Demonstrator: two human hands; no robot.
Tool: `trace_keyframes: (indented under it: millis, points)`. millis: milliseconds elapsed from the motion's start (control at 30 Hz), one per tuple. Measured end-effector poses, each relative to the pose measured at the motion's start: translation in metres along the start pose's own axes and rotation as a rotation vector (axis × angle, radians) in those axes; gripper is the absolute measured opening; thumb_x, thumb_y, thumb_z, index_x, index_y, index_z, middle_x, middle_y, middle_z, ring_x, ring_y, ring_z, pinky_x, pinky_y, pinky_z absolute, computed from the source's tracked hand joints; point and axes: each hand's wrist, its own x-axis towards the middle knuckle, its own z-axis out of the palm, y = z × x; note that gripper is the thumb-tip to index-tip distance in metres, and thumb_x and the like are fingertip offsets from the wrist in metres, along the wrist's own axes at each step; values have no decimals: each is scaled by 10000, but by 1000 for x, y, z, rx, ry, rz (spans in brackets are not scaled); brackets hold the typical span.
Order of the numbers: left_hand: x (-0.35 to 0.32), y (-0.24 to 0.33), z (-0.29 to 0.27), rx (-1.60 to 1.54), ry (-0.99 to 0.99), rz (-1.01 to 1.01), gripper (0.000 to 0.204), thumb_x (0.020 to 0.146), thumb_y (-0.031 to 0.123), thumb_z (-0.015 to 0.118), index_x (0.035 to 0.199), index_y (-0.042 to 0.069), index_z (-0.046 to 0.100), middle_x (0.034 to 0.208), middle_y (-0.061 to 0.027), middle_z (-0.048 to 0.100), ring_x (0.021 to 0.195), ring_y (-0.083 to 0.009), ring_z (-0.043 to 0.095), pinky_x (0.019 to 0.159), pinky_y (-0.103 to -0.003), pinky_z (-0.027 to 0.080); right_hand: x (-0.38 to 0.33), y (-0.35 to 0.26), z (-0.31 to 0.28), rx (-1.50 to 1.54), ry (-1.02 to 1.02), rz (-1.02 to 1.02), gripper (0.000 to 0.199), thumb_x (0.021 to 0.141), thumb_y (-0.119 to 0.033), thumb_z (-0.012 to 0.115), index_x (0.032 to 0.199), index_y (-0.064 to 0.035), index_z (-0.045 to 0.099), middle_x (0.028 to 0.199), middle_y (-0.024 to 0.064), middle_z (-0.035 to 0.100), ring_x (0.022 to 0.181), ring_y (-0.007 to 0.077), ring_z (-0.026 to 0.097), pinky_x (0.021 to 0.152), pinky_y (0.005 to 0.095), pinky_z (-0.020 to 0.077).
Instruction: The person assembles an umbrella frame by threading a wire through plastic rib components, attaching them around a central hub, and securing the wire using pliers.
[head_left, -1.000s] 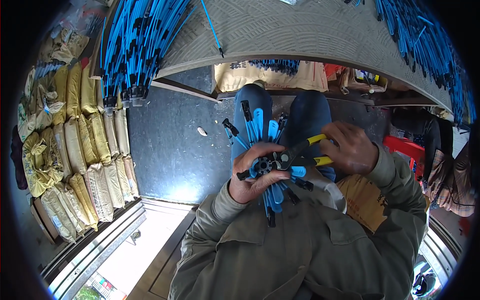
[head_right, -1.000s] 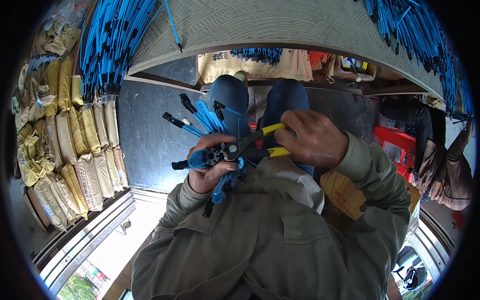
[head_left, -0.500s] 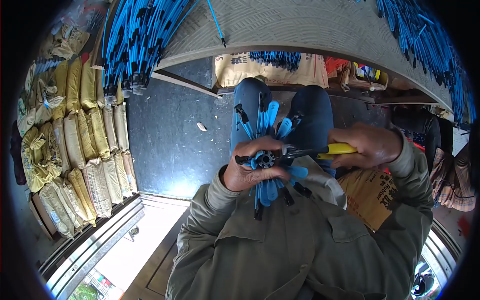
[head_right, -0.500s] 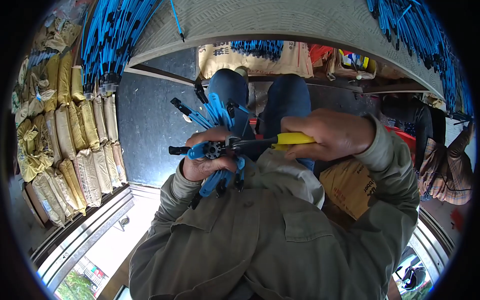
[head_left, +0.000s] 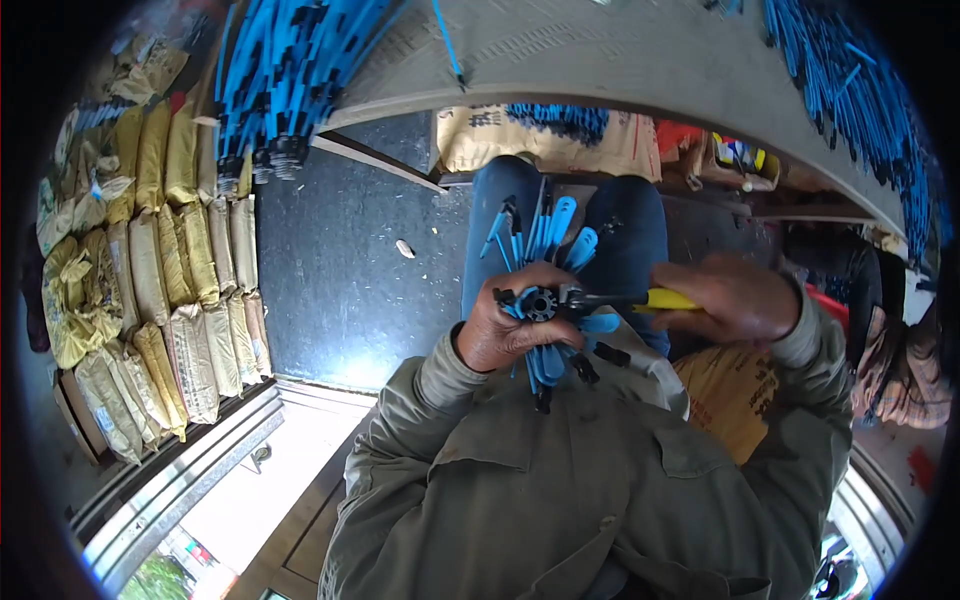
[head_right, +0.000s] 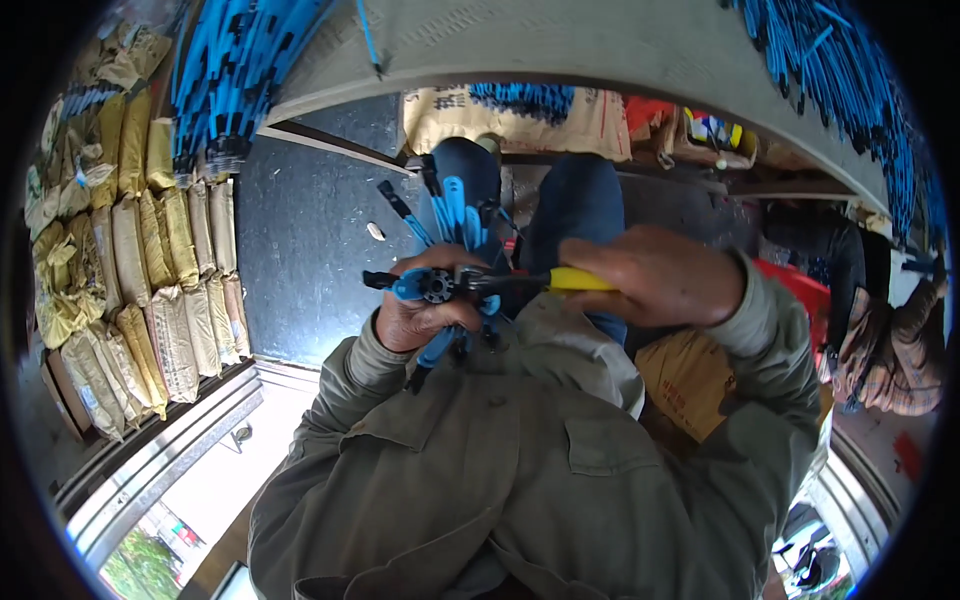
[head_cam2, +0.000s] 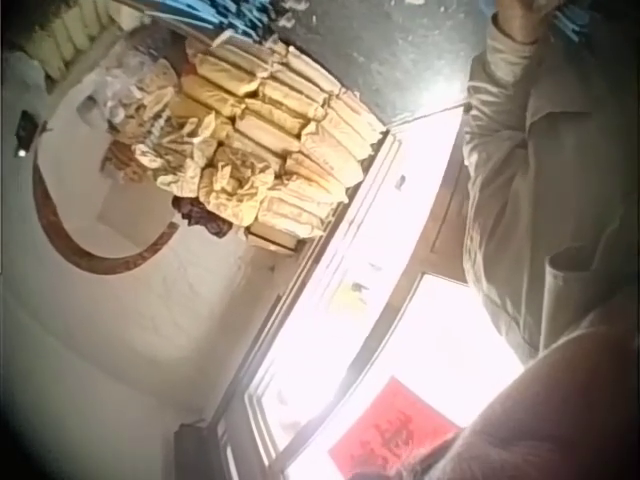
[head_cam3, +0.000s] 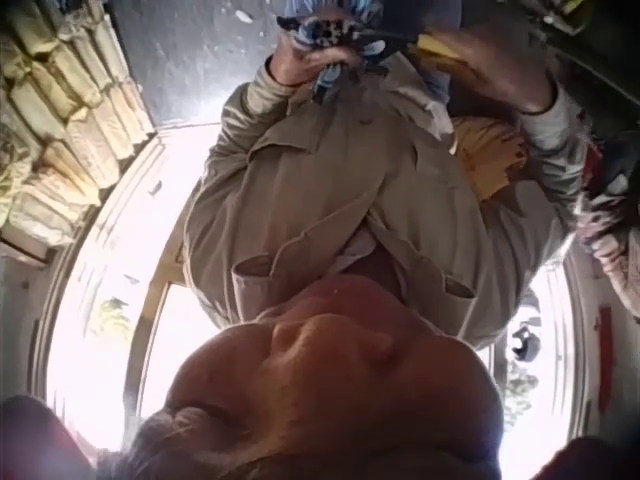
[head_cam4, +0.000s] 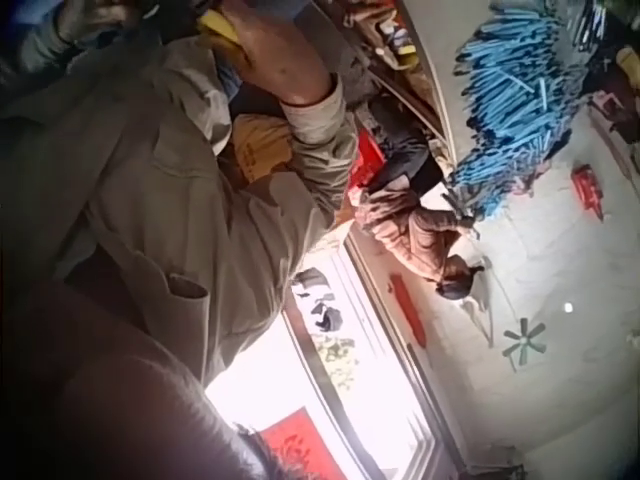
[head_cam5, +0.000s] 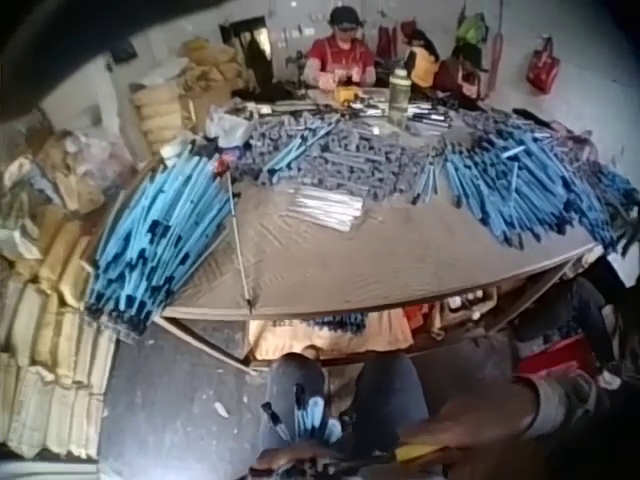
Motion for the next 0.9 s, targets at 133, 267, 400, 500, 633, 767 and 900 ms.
trace_keyframes:
  millis: [133, 267, 400, 500, 633, 767, 900]
  points:
    - [7, -1, 1, 35, 119, 115, 319, 737, 118, 743, 987, -16, 598, 921, -64, 597, 834, -128, 553, 733, -279, 435, -14, 14, 9, -60, 184, -23, 312, 784, -229, 687, 980, -66, 507, 764, 156, 588, 678, 351, 593, 562, 383, 450]
    - [2, 1, 0, -38, 103, 93, 308, 826, 131, 658, 1078, -16, 558, 957, -81, 601, 873, -135, 555, 772, -284, 436, -12, 33, -28, -748, 825, 315, 336, 756, -282, 702, 949, -68, 528, 848, 127, 597, 697, 344, 594, 575, 381, 459]
    - [-9, -5, -1, -58, 207, 165, 319, 871, 147, 591, 1137, -13, 524, 980, -99, 608, 896, -155, 576, 809, -289, 441, 16, 74, -74, -994, 895, 329, 314, 783, -353, 656, 888, -90, 521, 824, 80, 578, 675, 288, 599, 529, 366, 463]
    - [-18, -7, -9, 71, 253, 229, 342, 880, 156, 565, 1156, -34, 492, 1000, -133, 607, 915, -203, 599, 828, -332, 461, 34, 102, -87, -1064, 910, 379, 271, 804, -329, 640, 886, -96, 530, 825, 76, 561, 705, 281, 592, 548, 372, 464]
    - [-32, 63, -50, 246, 448, 400, 324, 890, 151, 532, 1126, -67, 484, 1018, -171, 594, 860, -246, 623, 752, -365, 507, 39, 114, -80, -1032, 1029, 286, 232, 812, -294, 640, 868, -94, 538, 819, 76, 543, 753, 272, 579, 572, 373, 462]
    - [-9, 177, -115, 320, 723, 568, 286, 930, 163, 475, 1152, -17, 476, 978, -130, 590, 749, -194, 641, 649, -280, 540, 36, 118, -80, -915, 1075, 277, 196, 834, -255, 610, 858, -73, 541, 864, 103, 550, 812, 307, 564, 645, 399, 455]
    - [83, 253, -202, 624, 463, 522, 284, 917, 78, 512, 1175, -19, 444, 983, -102, 612, 798, -152, 617, 676, -258, 496, 39, 121, -79, -868, 1105, 270, 167, 827, -217, 614, 816, -64, 547, 851, 100, 549, 801, 298, 556, 651, 397, 452]
